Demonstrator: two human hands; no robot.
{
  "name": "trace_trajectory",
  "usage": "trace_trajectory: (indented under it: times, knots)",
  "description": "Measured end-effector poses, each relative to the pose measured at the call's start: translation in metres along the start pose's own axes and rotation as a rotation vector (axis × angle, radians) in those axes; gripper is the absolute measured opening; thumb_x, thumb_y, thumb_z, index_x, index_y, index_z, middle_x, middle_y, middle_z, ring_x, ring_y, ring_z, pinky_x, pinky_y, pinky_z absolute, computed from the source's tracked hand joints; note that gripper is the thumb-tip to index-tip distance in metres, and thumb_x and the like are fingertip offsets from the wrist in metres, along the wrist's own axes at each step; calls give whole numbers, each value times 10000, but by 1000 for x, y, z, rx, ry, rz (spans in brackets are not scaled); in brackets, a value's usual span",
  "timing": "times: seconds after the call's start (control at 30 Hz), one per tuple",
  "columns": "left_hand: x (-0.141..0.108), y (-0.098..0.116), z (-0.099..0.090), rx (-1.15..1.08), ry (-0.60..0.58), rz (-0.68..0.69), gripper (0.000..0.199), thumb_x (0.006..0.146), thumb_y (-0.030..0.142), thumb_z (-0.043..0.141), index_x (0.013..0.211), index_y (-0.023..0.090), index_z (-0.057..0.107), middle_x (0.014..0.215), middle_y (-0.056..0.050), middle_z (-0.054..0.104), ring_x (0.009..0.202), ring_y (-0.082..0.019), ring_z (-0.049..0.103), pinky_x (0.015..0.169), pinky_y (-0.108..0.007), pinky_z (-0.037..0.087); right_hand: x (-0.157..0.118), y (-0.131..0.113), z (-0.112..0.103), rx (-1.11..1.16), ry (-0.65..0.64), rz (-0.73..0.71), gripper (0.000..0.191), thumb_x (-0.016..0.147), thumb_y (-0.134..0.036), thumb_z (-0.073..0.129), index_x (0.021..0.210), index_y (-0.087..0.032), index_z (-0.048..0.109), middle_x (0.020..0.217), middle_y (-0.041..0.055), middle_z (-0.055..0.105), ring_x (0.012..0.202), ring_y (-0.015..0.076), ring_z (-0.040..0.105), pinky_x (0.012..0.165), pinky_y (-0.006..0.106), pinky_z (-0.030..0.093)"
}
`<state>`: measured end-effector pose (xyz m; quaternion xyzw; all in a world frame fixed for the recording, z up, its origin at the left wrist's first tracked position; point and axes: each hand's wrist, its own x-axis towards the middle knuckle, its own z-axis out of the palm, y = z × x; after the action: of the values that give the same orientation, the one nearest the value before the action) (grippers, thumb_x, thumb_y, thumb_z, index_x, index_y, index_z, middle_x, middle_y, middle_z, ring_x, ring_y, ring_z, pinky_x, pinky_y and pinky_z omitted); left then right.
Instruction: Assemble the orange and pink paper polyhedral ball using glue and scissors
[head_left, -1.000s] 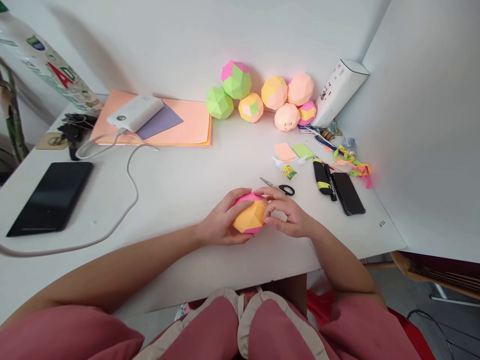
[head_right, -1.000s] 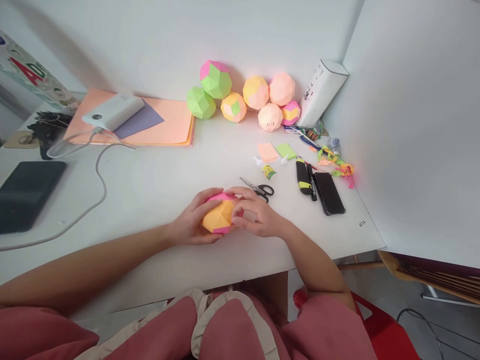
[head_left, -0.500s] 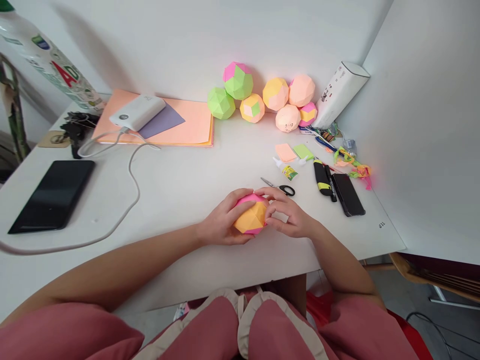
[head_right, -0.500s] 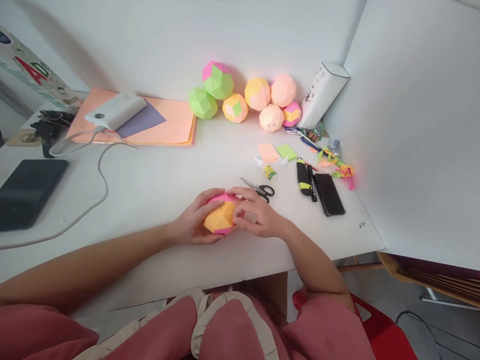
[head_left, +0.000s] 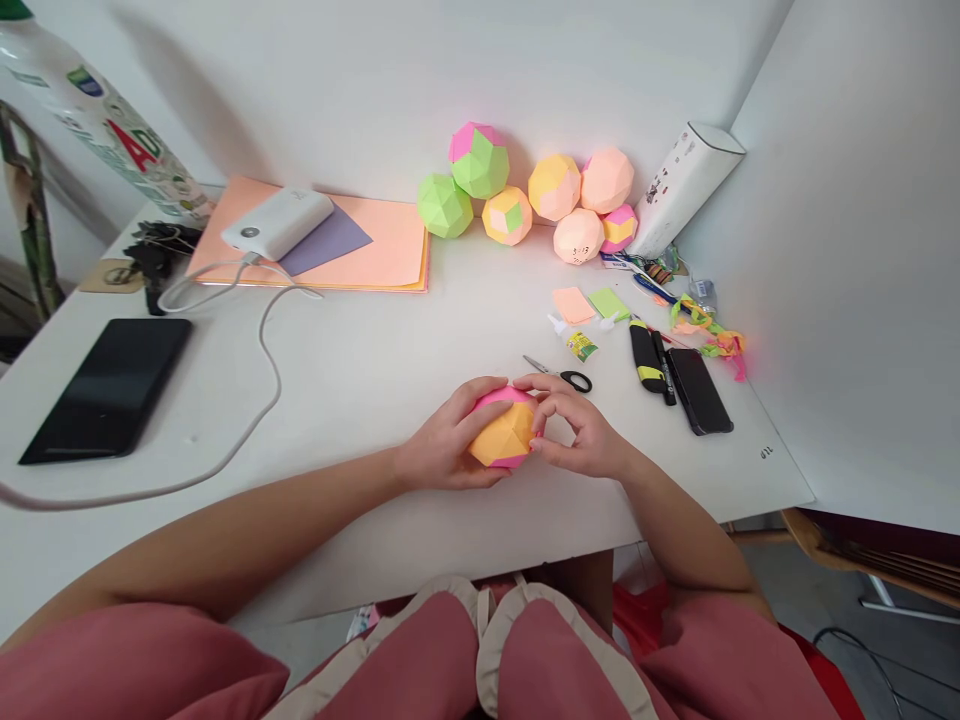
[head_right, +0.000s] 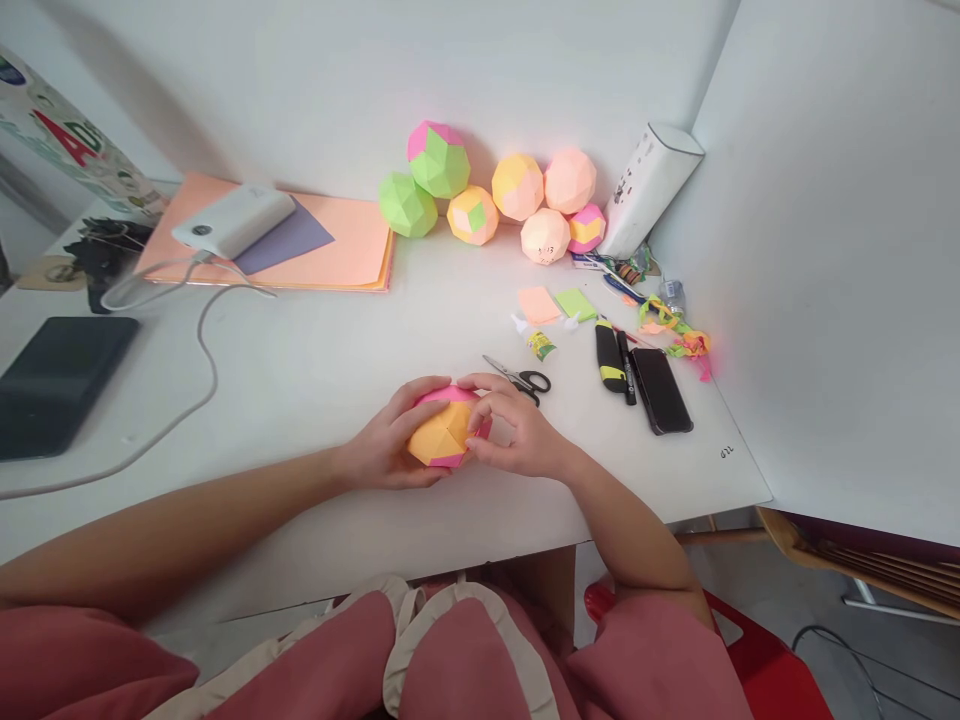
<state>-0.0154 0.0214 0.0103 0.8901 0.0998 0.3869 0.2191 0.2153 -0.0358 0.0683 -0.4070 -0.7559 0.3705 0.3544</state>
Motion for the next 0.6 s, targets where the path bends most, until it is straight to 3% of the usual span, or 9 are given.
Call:
trace_trajectory:
  times: [0.37,0.6]
  knots:
    - [2,0,0,-49,25,-18,867,835,382,720,1523,269,204,1437,-222,346,1308,-370,452,990,-575,516,-1,6,0,118,-30,56,106,905,-321,636,930,-222,610,1436,100,483,1378,238,459,1157,491,373]
    - [-2,-1,0,-125,32,-75,859,811,431,744,1501,285,252,1448,-205,350,1331,-371,442,1021,-603,491,-1,9,3,193,-12,77,163,903,-379,655,885,-218,627,1435,93,488,1380,234,457,1144,487,392]
